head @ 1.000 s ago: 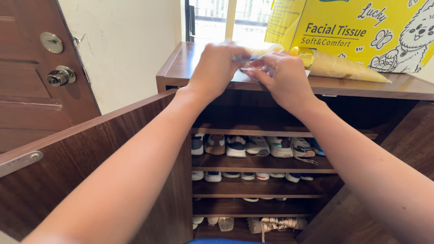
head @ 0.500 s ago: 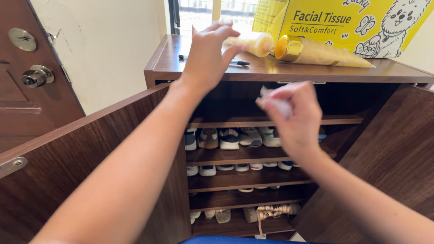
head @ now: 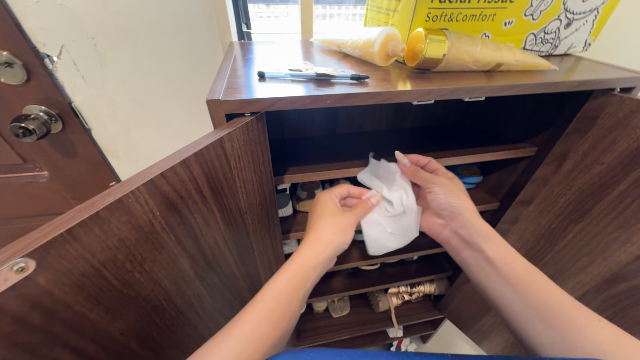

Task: The person wipes the inside of a wooden shoe cabinet with a white wipe. Then, the person takes out a pair of white sneakers and wipes them thoroughly with the same wipe before placing them back in the cabinet.

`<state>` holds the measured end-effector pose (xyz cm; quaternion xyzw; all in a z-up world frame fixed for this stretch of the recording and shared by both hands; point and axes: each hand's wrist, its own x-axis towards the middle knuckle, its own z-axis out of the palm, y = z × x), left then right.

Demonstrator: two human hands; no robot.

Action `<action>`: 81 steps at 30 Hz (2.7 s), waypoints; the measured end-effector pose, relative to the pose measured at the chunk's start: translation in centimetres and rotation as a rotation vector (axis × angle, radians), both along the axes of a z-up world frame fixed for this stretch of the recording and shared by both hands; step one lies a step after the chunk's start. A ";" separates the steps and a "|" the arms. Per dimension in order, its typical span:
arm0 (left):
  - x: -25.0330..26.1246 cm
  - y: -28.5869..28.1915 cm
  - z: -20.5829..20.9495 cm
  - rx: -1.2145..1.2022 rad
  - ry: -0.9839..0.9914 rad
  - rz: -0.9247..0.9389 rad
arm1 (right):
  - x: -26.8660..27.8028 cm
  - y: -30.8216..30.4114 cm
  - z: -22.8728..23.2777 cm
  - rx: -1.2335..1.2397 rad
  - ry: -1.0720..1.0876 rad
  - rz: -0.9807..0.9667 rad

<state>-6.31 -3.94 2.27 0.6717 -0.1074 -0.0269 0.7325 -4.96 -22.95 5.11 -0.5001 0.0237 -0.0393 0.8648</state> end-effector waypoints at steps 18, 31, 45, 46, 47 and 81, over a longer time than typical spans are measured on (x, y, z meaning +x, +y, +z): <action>0.8 -9.7 2.1 0.421 -0.363 -0.173 | -1.5 -8.3 -2.6 0.697 0.437 0.480; 3.0 -5.8 2.3 1.094 -0.273 0.461 | 13.6 -26.7 -4.2 -1.536 -0.146 -0.417; 1.4 -4.8 0.7 1.470 -0.078 0.405 | 11.5 -11.8 -6.1 -1.744 -0.850 0.142; 1.3 -4.7 0.9 1.466 -0.065 0.402 | 12.2 -13.8 -6.7 -1.785 -0.773 0.079; 1.3 -4.9 1.0 1.457 -0.053 0.401 | 13.1 -16.6 -7.1 -1.828 -0.698 0.016; 1.6 -5.1 0.1 1.425 -0.125 0.468 | 20.8 -30.7 -5.7 -1.762 0.158 0.018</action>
